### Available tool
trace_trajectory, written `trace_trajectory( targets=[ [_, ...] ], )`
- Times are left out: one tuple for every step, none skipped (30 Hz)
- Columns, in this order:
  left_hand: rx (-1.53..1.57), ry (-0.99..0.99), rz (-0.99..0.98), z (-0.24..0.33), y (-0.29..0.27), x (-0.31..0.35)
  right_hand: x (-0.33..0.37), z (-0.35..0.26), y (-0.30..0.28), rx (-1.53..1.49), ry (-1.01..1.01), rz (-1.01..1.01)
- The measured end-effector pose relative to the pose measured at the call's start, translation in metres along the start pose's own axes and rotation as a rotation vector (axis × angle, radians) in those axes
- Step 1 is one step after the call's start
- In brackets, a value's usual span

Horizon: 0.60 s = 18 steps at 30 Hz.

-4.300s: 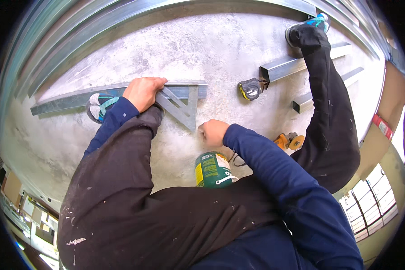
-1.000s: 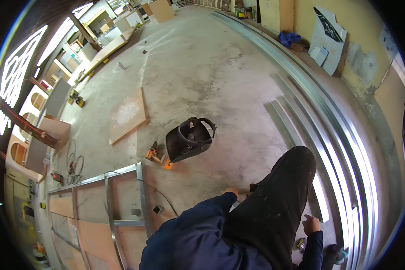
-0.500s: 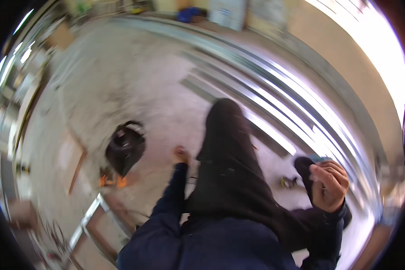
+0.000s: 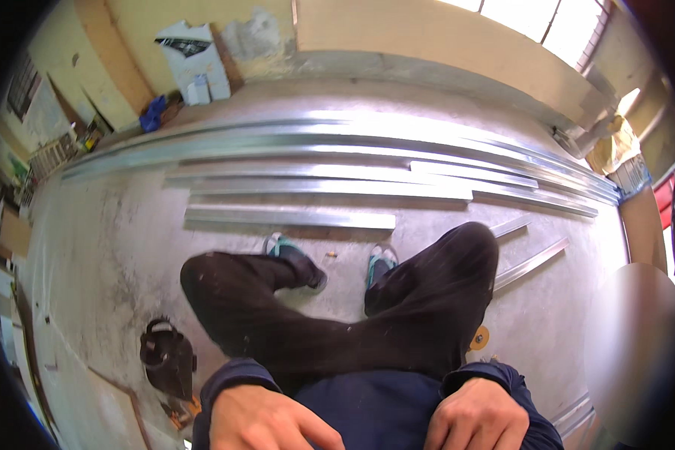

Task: Measuring and cutting metal beams with a square and an angle grinder.

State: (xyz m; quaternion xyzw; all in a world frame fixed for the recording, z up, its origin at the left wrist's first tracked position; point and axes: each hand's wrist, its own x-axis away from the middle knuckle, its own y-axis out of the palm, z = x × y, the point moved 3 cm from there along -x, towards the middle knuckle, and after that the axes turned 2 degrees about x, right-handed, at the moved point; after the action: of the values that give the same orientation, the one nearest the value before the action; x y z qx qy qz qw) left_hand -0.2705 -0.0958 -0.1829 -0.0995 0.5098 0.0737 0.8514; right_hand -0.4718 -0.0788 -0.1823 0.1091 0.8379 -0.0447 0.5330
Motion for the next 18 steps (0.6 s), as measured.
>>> trace_trajectory(
  targets=[
    [0.044,0.005,0.009,-0.010,-0.003,-0.004,0.002,-0.004,-0.004,0.042,0.006,-0.020],
    [0.083,0.006,0.019,-0.022,-0.002,-0.008,0.005,-0.008,-0.007,0.081,0.013,-0.037],
    [0.120,0.014,0.001,-0.032,-0.002,-0.009,0.006,-0.011,-0.010,0.099,0.019,-0.008],
    [0.161,0.017,-0.001,-0.040,-0.002,-0.010,0.009,-0.014,-0.015,0.114,0.016,0.002],
    [0.178,0.012,0.000,-0.046,-0.001,-0.010,0.011,-0.015,-0.018,0.115,0.028,-0.021],
    [0.183,0.001,0.015,-0.050,-0.001,-0.010,0.014,-0.016,-0.022,0.113,0.041,-0.045],
    [0.189,-0.012,0.034,-0.054,-0.002,-0.009,0.016,-0.017,-0.024,0.116,0.040,-0.026],
    [0.203,-0.020,0.043,-0.055,-0.004,-0.008,0.019,-0.017,-0.027,0.112,0.033,-0.001],
    [0.258,-0.015,0.036,-0.054,-0.007,-0.007,0.021,-0.017,-0.030,0.105,0.025,0.018],
    [0.312,-0.012,0.029,-0.054,-0.011,-0.006,0.023,-0.017,-0.034,0.101,0.020,0.029],
    [0.372,0.017,0.041,-0.054,-0.013,-0.006,0.025,-0.017,-0.039,0.065,0.006,0.034],
    [0.377,0.009,0.046,-0.056,-0.018,-0.005,0.027,-0.017,-0.043,0.030,-0.007,0.036],
    [0.396,-0.023,-0.006,-0.058,-0.023,-0.004,0.029,-0.017,-0.050,0.013,0.006,0.003],
    [0.416,-0.054,-0.053,-0.061,-0.028,-0.004,0.030,-0.015,-0.054,-0.022,0.009,0.053],
    [0.381,-0.083,-0.021,-0.065,-0.035,-0.004,0.033,-0.014,-0.061,-0.051,0.025,0.011],
    [0.329,-0.103,0.031,-0.070,-0.046,-0.002,0.037,-0.014,-0.069,-0.083,0.042,-0.022],
    [0.304,-0.129,0.050,-0.073,-0.057,0.000,0.039,-0.015,-0.074,0.010,0.080,0.043],
    [0.256,-0.159,0.167,-0.075,-0.067,0.001,0.041,-0.020,-0.083,0.099,0.128,0.081]
  ],
)
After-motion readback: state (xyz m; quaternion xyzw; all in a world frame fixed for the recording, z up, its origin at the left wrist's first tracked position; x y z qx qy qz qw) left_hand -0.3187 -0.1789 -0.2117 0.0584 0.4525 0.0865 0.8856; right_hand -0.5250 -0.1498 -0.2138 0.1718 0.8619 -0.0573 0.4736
